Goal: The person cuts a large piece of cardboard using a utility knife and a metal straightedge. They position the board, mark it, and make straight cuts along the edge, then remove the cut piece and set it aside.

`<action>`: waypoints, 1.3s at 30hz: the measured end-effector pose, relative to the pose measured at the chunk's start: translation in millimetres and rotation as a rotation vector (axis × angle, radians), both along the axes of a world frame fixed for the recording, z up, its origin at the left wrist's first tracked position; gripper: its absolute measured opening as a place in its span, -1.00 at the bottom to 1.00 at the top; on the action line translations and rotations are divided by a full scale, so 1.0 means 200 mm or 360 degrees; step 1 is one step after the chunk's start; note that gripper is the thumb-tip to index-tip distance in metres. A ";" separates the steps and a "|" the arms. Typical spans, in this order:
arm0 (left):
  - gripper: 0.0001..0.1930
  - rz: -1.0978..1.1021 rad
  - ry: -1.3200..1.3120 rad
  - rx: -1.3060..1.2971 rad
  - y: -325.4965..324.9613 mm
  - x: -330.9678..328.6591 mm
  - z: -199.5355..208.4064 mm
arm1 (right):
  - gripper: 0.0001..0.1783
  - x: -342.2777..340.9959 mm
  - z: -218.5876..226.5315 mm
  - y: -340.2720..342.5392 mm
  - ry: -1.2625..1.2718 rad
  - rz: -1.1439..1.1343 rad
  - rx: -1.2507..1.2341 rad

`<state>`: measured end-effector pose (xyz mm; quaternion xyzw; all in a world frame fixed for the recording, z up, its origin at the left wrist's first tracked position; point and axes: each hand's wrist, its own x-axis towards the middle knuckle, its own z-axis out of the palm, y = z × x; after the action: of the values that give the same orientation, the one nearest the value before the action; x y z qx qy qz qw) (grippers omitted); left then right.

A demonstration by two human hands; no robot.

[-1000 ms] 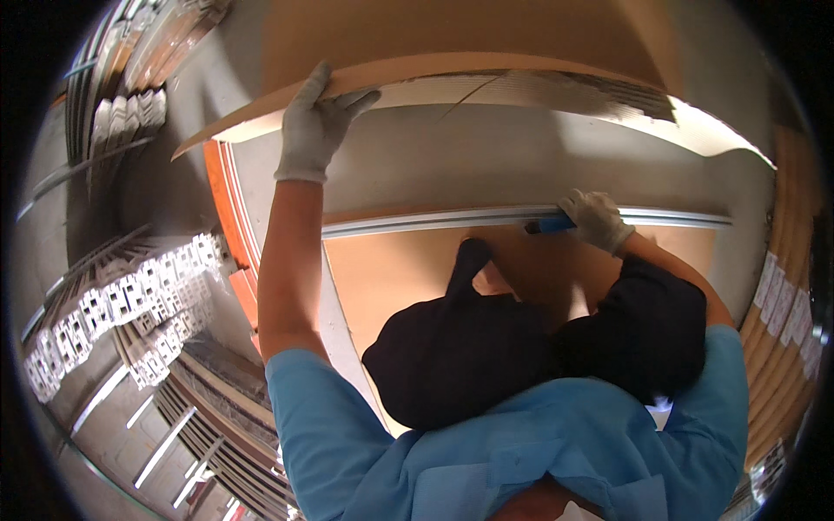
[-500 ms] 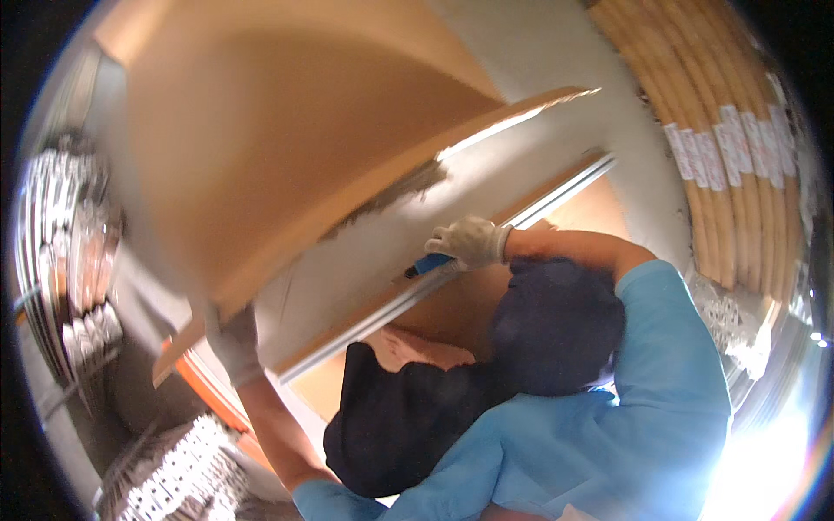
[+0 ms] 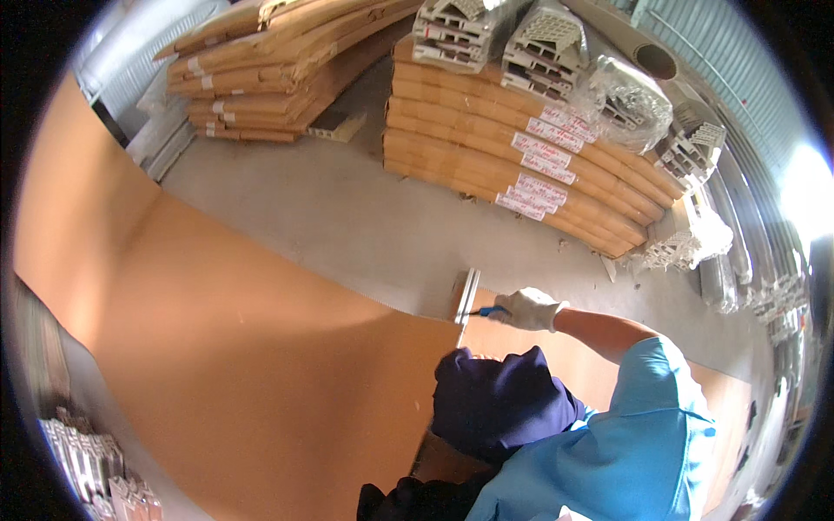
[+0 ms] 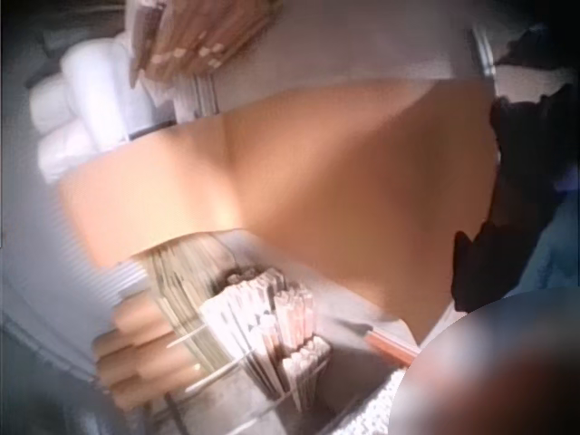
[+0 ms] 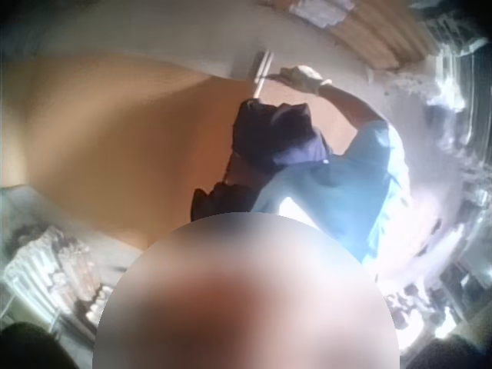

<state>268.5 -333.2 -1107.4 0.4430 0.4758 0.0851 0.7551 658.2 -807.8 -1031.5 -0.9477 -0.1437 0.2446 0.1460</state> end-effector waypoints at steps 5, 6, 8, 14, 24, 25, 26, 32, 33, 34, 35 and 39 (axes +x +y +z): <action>-0.46 -0.0250 0.0081 0.0029 0.06 0.14 0.07 | -0.58 0.15 0.37 -0.18 -0.0401 -0.0244 -0.0024; -0.46 -0.0293 0.0089 0.0041 0.07 0.16 0.08 | -0.61 0.17 0.48 -0.20 -0.0331 -0.0449 -0.0098; -0.46 -0.0374 0.0099 0.0058 0.09 0.20 0.11 | -0.73 0.17 0.72 -0.22 -0.0818 -0.0407 0.0557; -0.44 -0.0624 0.0124 0.0118 0.16 0.29 0.16 | -0.62 0.39 1.40 -0.37 -0.1905 -0.0282 0.0708; -0.46 -0.1184 -0.0085 0.0494 0.23 0.67 0.41 | -0.28 1.05 1.71 -0.92 -0.2015 -0.0317 -0.0381; -0.48 -0.1144 -0.0006 0.0417 0.22 0.72 0.45 | -0.33 1.06 1.69 -0.93 -0.2119 -0.0157 -0.0496; -0.49 -0.1101 0.0073 0.0340 0.21 0.77 0.48 | -0.37 1.07 1.67 -0.94 -0.2191 -0.0043 -0.0626; -0.45 -0.1178 -0.0113 0.0344 0.14 0.84 0.73 | -0.19 0.99 1.65 -0.97 -0.1254 -0.0488 -0.0420; -0.45 -0.1171 -0.0108 0.0338 0.12 0.85 0.77 | -0.19 0.96 1.67 -0.94 -0.1254 -0.0542 -0.0424; -0.42 -0.1125 -0.0106 0.0289 0.08 0.87 0.81 | -0.19 0.94 1.69 -0.90 -0.1496 -0.0434 -0.0402; -0.39 -0.1137 -0.0132 0.0331 0.03 0.89 0.86 | -0.19 0.91 1.70 -0.84 -0.1671 -0.0424 -0.0451; -0.07 -0.0688 -0.0595 -0.0274 -0.34 1.12 1.09 | -0.45 0.71 1.60 -0.41 -0.1348 -0.0399 0.0152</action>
<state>491.8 -402.1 -889.1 0.4450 0.2286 -0.0383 0.8650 799.4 -889.7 -712.5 -0.9666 -0.0859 -0.1919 0.1464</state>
